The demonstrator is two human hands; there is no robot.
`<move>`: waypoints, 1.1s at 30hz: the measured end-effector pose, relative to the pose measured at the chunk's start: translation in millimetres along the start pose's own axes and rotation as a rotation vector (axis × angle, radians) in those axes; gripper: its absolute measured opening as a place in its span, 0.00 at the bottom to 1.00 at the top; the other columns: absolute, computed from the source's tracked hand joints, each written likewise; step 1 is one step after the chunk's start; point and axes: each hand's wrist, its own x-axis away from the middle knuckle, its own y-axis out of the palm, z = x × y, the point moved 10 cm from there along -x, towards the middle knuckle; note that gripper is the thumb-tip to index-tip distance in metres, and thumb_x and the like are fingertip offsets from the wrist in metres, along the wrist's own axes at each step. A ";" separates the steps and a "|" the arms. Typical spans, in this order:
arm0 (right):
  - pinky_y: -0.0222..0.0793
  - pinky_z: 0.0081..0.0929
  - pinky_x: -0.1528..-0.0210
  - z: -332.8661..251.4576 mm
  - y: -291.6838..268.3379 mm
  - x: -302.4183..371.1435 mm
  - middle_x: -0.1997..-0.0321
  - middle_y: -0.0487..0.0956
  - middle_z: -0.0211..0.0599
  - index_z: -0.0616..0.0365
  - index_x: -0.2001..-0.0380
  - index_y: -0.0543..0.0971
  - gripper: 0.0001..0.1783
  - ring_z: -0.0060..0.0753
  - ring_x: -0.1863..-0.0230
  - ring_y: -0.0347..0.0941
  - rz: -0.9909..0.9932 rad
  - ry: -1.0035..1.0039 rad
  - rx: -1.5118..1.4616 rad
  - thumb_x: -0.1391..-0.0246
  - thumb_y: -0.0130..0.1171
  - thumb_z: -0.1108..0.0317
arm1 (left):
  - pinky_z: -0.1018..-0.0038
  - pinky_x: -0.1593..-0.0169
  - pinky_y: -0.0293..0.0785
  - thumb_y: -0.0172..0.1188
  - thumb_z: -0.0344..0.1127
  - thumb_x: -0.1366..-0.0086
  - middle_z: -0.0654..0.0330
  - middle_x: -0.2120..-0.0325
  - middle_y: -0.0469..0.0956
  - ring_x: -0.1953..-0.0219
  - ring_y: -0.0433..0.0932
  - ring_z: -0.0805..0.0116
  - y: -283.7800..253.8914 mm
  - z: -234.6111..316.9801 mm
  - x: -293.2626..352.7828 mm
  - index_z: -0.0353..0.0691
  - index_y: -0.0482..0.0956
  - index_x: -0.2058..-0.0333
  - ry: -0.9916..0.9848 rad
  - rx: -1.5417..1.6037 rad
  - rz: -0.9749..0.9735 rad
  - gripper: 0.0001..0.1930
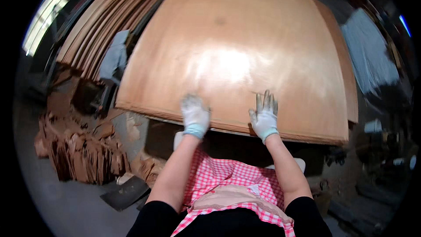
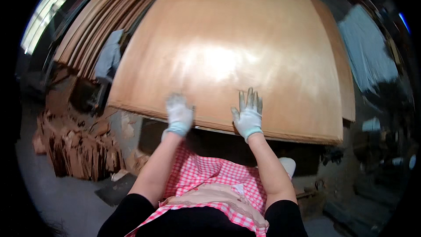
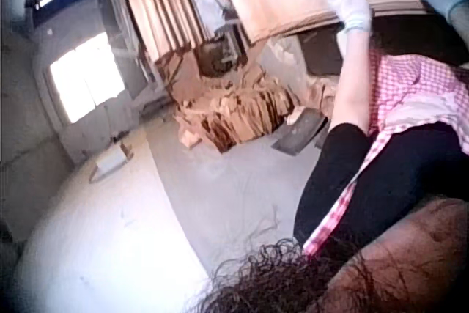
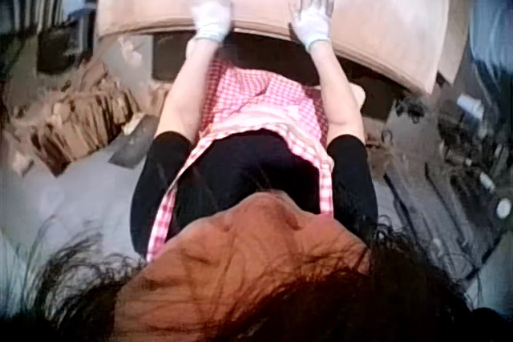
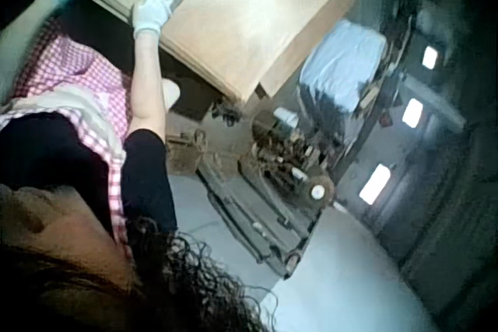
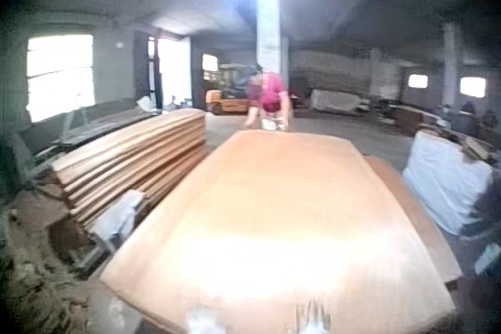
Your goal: The person sands the edges of large wooden panels using a sanding block. They handle the panels by hand, flipping and repositioning them on the floor. A coworker assists by moving and stacking the panels.
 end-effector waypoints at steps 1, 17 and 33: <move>0.24 0.49 0.27 -6.3 40.3 2.8 0.25 0.40 0.52 0.51 0.30 0.50 0.38 0.54 0.25 0.34 -0.237 -0.028 0.082 0.38 0.39 0.44 | 0.53 0.30 0.35 0.46 0.55 0.35 0.43 0.33 0.52 0.30 0.46 0.50 9.4 -0.4 -2.6 0.32 0.58 0.36 0.045 0.072 0.106 0.37; 0.28 0.48 0.27 -0.2 40.6 6.8 0.26 0.44 0.55 0.57 0.31 0.53 0.37 0.57 0.26 0.38 -0.212 -0.061 0.158 0.39 0.43 0.52 | 0.53 0.30 0.38 0.39 0.57 0.32 0.43 0.33 0.52 0.31 0.48 0.49 -24.7 -219.8 -32.0 0.32 0.59 0.37 -0.333 0.157 0.343 0.36; 0.29 0.51 0.28 -7.7 50.1 12.1 0.26 0.45 0.55 0.57 0.31 0.52 0.37 0.58 0.26 0.38 -0.233 -0.085 0.132 0.40 0.45 0.54 | 0.55 0.31 0.42 0.44 0.45 0.35 0.48 0.35 0.59 0.33 0.55 0.53 27.5 -491.6 7.3 0.36 0.62 0.38 -0.879 0.061 0.275 0.29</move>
